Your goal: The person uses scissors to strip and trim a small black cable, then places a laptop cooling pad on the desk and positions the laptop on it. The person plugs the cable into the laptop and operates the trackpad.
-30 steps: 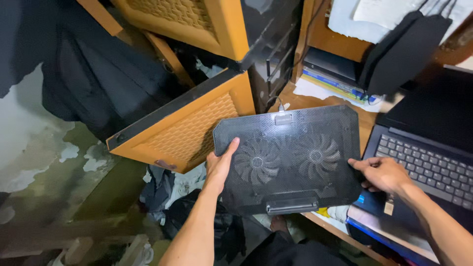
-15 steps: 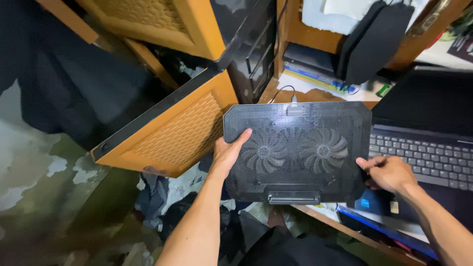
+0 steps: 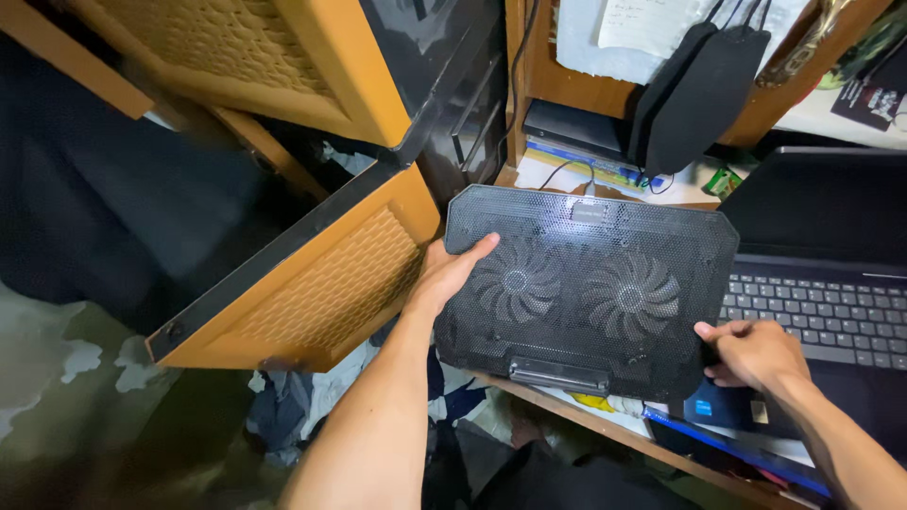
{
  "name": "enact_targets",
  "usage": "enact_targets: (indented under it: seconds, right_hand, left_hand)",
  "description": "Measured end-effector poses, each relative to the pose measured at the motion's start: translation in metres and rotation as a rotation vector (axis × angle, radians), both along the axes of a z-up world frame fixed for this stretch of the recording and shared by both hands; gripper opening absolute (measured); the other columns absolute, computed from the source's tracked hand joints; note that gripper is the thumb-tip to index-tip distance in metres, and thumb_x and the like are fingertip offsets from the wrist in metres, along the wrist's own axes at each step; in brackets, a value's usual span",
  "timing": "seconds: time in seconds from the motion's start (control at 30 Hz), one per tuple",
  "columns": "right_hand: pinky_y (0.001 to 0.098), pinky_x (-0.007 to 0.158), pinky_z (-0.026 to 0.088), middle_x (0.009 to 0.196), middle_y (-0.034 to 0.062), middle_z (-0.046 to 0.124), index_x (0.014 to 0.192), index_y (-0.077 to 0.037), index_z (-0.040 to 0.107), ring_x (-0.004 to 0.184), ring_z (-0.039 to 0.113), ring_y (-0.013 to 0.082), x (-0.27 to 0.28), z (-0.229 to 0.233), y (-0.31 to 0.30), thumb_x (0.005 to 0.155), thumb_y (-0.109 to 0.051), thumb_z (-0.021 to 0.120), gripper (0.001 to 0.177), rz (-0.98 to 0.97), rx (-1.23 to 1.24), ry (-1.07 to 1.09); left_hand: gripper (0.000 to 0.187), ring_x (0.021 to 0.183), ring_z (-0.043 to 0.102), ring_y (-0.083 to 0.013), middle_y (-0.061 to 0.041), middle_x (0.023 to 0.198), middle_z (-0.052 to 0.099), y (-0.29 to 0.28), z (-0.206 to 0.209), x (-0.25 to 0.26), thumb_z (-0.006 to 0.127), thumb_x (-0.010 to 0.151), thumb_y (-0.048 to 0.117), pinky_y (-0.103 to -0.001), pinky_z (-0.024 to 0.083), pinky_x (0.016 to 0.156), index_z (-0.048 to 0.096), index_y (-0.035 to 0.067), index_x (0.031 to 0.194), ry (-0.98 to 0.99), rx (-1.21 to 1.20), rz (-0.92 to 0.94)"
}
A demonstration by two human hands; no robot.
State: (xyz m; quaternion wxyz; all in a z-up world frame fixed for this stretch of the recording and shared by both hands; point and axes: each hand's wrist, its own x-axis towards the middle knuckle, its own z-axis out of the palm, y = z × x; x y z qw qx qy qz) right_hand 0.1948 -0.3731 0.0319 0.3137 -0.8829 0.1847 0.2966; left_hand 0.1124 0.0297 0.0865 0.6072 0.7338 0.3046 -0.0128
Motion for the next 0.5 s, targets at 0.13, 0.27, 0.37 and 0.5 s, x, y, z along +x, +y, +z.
enact_targets:
  seconds: [0.13, 0.27, 0.37, 0.5]
  right_hand:
    - [0.0397, 0.071, 0.066, 0.093, 0.0171, 0.080, 0.112, -0.002, 0.080, 0.074, 0.081, 0.0298, -0.002, 0.001, 0.006, 0.095, -0.036, 0.075, 0.039, -0.019, 0.037, -0.057]
    - [0.0367, 0.073, 0.064, 0.090, 0.0196, 0.083, 0.110, -0.003, 0.081, 0.073, 0.081, 0.0290, 0.002, 0.004, 0.009, 0.095, -0.039, 0.075, 0.040, 0.035, -0.083, -0.058]
    - [0.0365, 0.073, 0.063, 0.088, 0.0203, 0.079, 0.107, -0.004, 0.083, 0.071, 0.081, 0.0298, 0.003, 0.008, 0.012, 0.093, -0.039, 0.077, 0.038, 0.016, -0.081, -0.041]
    - [0.0357, 0.072, 0.061, 0.088, 0.0174, 0.082, 0.101, -0.001, 0.082, 0.072, 0.078, 0.0262, 0.000, 0.002, 0.013, 0.091, -0.034, 0.081, 0.035, -0.010, -0.064, -0.133]
  left_hand:
    - [0.061, 0.115, 0.069, -0.0227, -0.009, 0.124, 0.075, 0.004, -0.010, 0.002, 0.078, 0.080, 0.044, -0.035, 0.051, 0.098, 0.069, 0.006, 0.127, -0.027, 0.084, 0.014]
    - [0.064, 0.117, 0.069, -0.0241, -0.010, 0.126, 0.073, 0.008, -0.020, 0.008, 0.079, 0.079, 0.045, -0.036, 0.052, 0.099, 0.067, 0.007, 0.129, -0.023, 0.080, 0.024]
    - [0.068, 0.119, 0.068, -0.0254, -0.011, 0.128, 0.072, 0.010, -0.025, 0.008, 0.080, 0.078, 0.047, -0.037, 0.051, 0.101, 0.067, 0.007, 0.130, 0.002, 0.124, 0.024]
    - [0.086, 0.127, 0.062, -0.0295, -0.016, 0.138, 0.065, 0.001, -0.034, 0.004, 0.079, 0.074, 0.056, -0.039, 0.047, 0.106, 0.057, 0.003, 0.139, -0.004, 0.156, 0.118]
